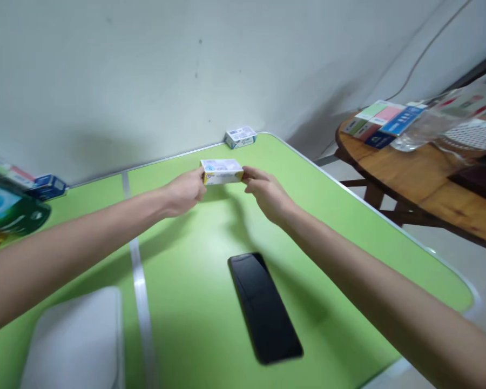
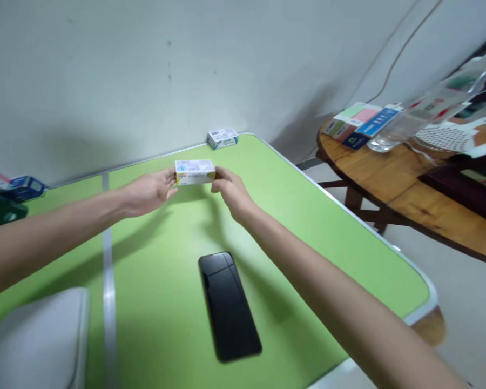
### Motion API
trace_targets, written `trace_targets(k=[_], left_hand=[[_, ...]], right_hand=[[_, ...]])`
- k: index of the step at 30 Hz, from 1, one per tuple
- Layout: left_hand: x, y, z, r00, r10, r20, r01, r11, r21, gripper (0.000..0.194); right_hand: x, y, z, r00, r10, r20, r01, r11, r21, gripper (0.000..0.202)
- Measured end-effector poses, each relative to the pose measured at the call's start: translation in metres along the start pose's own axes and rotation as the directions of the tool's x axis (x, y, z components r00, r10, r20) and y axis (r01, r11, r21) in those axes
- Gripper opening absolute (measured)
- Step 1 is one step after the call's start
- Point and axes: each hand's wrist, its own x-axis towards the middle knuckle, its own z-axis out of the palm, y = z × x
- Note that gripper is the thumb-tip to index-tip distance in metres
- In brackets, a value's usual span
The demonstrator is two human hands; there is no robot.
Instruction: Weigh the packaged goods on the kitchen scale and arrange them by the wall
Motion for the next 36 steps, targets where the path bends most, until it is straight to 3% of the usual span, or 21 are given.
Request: trace_targets(k=[5,9,11,14,18,20,24,28,32,36], left_hand=[[-0.166,0.022,-0.020,0.953,-0.302,-0.026,0.284,0.919,-0.275,0.101],[-0.288,0.019,-0.014,0.889,-0.451,-0.077,0.378,0.820,-0.430,0.103],[-0.334,0.006,-0.005,0.879,-0.467,-0.096,0.361,0.784,-0.505,0.103],[-0.379,-0.017,0.010,0.877,-0.462,-0.135,0.311,0.759,-0.572,0.104],[-0.407,-0.035,0.023,0.847,-0.515,-0.133,0.339,0.715,-0.611,0.105],[-0.415,-0.037,0.023,0.821,-0.554,-0.141,0.374,0.708,-0.599,0.104],[-0.425,-0.039,0.004,0.774,-0.555,-0.304,0.398,0.801,-0.446,0.096],[-0.431,-0.045,-0.018,0.762,-0.486,-0.428,0.383,0.871,-0.309,0.087],[-0.426,-0.055,-0.026,0.780,-0.452,-0.432,0.403,0.892,-0.206,0.081],[-0.407,-0.061,-0.024,0.861,-0.331,-0.387,0.364,0.931,0.012,0.079]], right_hand=[[-0.114,-0.018,0.077,0.966,0.032,0.258,-0.044,0.998,0.044,0.067],[-0.188,-0.017,0.130,0.884,0.055,0.464,-0.058,0.998,-0.007,0.074],[-0.216,-0.010,0.150,0.843,0.060,0.534,-0.047,0.998,-0.039,0.076],[-0.248,0.002,0.173,0.806,0.079,0.587,-0.029,0.995,-0.094,0.077],[-0.270,0.011,0.183,0.778,0.147,0.611,-0.002,0.973,-0.232,0.075],[-0.269,0.013,0.178,0.798,0.161,0.581,0.036,0.949,-0.313,0.070],[-0.247,0.012,0.161,0.875,0.084,0.477,0.123,0.914,-0.387,0.056],[-0.226,0.010,0.154,0.895,-0.014,0.445,0.191,0.915,-0.356,0.049],[-0.220,0.005,0.167,0.852,0.020,0.523,0.245,0.867,-0.433,0.048],[-0.217,0.005,0.186,0.748,0.072,0.660,0.389,0.758,-0.524,0.056]])
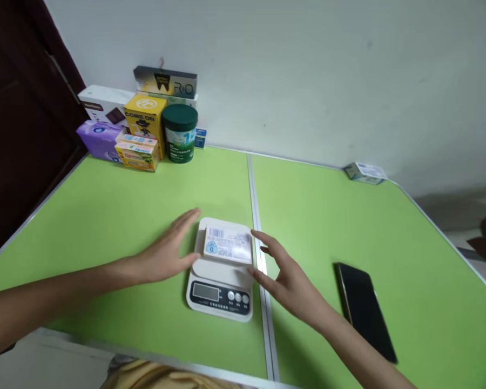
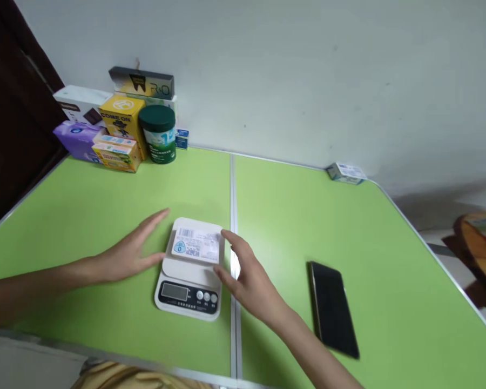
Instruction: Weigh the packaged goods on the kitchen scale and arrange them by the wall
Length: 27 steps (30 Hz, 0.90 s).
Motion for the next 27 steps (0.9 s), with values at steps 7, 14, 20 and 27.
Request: trace_targets(k=[7,14,20,27], left_hand=[[0.034,0.000,0.011,0.947,0.297,0.122,-0.314,0.936,0.161,0.052],[0.041,-0.021,-0.040,0.907,0.415,0.075,-0.421,0.876,0.237,0.049],[0.044,-0.056,-0.137,0.943,0.333,-0.020,-0.298,0.867,0.399,0.051],[0.082,-0.104,-0.230,0.934,0.321,-0.158,-0.198,0.832,0.518,0.051]], right_hand=[[0.025,0.012,0.003,0.965,-0.262,0.002,0.253,0.931,-0.262,0.044],[0.068,-0.025,0.007,0.925,-0.380,-0.022,0.356,0.885,-0.300,0.042],[0.166,-0.085,0.042,0.889,-0.457,-0.042,0.454,0.889,-0.066,0.037],[0.279,-0.127,0.083,0.845,-0.501,-0.187,0.515,0.856,0.032,0.037]])
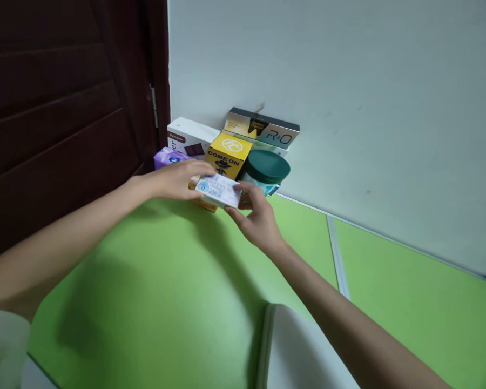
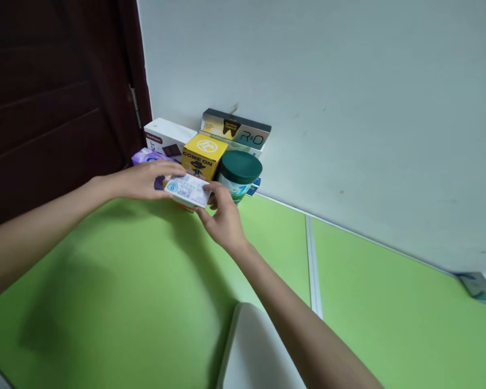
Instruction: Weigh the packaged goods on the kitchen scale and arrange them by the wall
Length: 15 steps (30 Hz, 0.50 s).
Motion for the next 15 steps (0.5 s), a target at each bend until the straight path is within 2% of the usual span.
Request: trace_targets(k=[3,6,10,15], left_hand=[[0.009,-0.025,0.008,0.996,-0.065,-0.057,0.063,0.998,-0.024,0.047],[0.007,-0.036,0.027,0.978,-0.129,-0.163,0.121,0.991,-0.056,0.043],[0.003,-0.040,0.044,0.954,-0.141,-0.266,0.136,0.990,-0.038,0.042],[0.006,-0.039,0.040,0.958,-0.151,-0.245,0.177,0.981,0.086,0.043]], right_hand=[[0.019,0.010,0.016,0.998,0.000,-0.062,0.000,1.000,-0.004,0.028],[0.025,0.018,0.026,0.997,0.005,-0.083,-0.006,1.000,-0.017,0.027],[0.027,0.021,0.031,0.995,0.001,-0.101,-0.005,0.999,-0.038,0.026],[0.032,0.021,0.032,0.996,0.017,-0.090,-0.024,0.997,-0.073,0.025]])
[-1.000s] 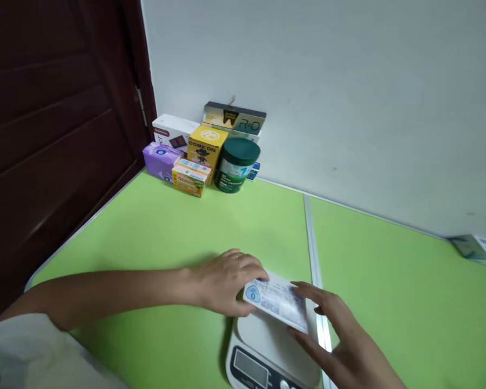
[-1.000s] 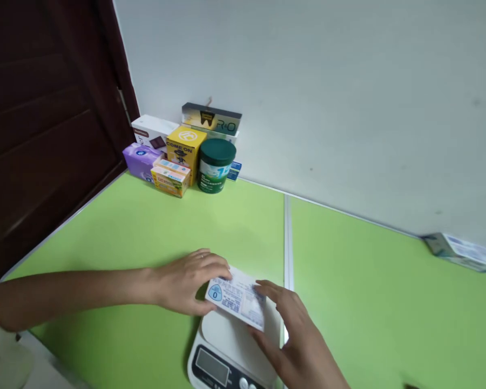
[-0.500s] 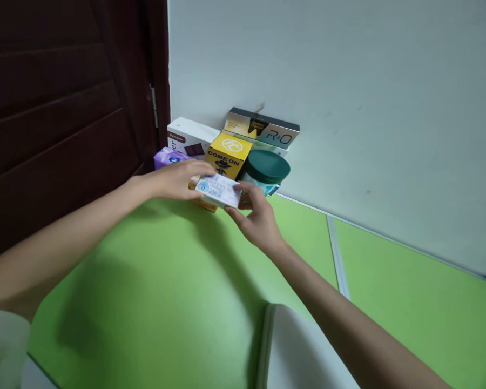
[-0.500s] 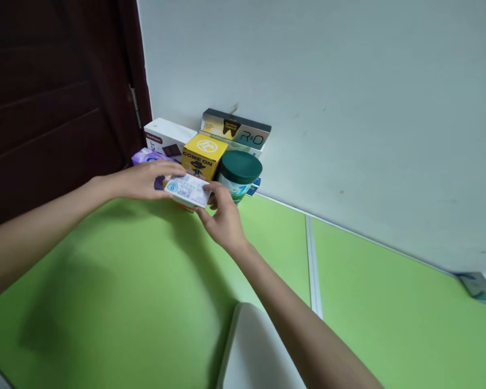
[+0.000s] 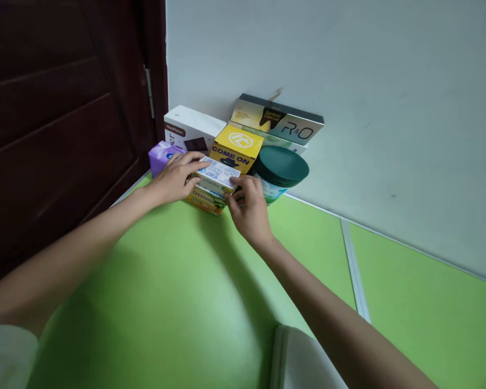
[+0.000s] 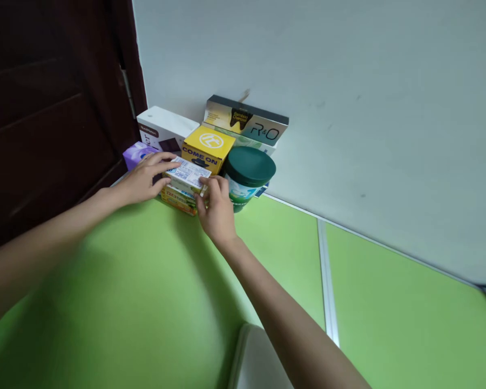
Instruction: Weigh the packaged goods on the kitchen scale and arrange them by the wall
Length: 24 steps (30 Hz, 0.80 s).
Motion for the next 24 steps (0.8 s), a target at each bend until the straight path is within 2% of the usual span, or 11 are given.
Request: trace_targets(k=[3,6,9,11,13,15,17,19,21,23,24], left_hand=[[0.002,0.009,-0.008,0.999,-0.002,0.043,-0.003,0.993,0.120,0.043],[-0.001,0.031,-0.015,0.999,0.008,0.045,-0.017,0.980,0.197,0.045],[-0.013,0.072,-0.019,0.993,0.085,0.075,-0.097,0.981,0.170,0.042],[-0.027,0.109,-0.020,0.961,0.170,0.216,-0.202,0.970,0.137,0.035],[-0.046,0.150,-0.018,0.871,0.262,0.415,-0.327,0.941,0.093,0.024],[-0.068,0.192,-0.013,0.726,0.387,0.568,-0.458,0.889,-0.020,0.017],[-0.092,0.230,-0.005,0.574,0.529,0.625,-0.538,0.819,-0.200,0.019],[-0.110,0.261,0.007,0.488,0.626,0.609,-0.525,0.767,-0.368,0.015],[-0.119,0.287,0.022,0.377,0.703,0.603,-0.486,0.704,-0.517,0.015],[-0.117,0.311,0.038,0.248,0.756,0.605,-0.442,0.644,-0.624,0.020],[-0.113,0.324,0.045,0.206,0.775,0.598,-0.419,0.622,-0.661,0.022]], right_hand=[[0.003,-0.004,-0.001,1.000,0.014,0.023,-0.014,1.000,-0.015,0.025],[0.001,-0.015,-0.012,0.997,0.060,0.053,-0.060,0.998,-0.018,0.030],[-0.021,-0.032,-0.038,0.987,0.099,0.125,-0.102,0.995,0.017,0.033],[-0.049,-0.043,-0.063,0.950,0.116,0.290,-0.131,0.991,0.033,0.024],[-0.086,-0.052,-0.091,0.834,0.138,0.534,-0.192,0.980,0.047,0.013],[-0.127,-0.061,-0.120,0.671,0.146,0.727,-0.270,0.961,0.057,0.012],[-0.166,-0.073,-0.146,0.542,0.128,0.831,-0.327,0.943,0.068,0.017],[-0.199,-0.084,-0.166,0.465,0.094,0.880,-0.317,0.946,0.067,0.019],[-0.223,-0.091,-0.183,0.396,0.046,0.917,-0.250,0.966,0.060,0.018],[-0.240,-0.089,-0.202,0.327,0.012,0.945,-0.181,0.982,0.050,0.019],[-0.248,-0.085,-0.213,0.313,0.009,0.950,-0.168,0.985,0.046,0.017]])
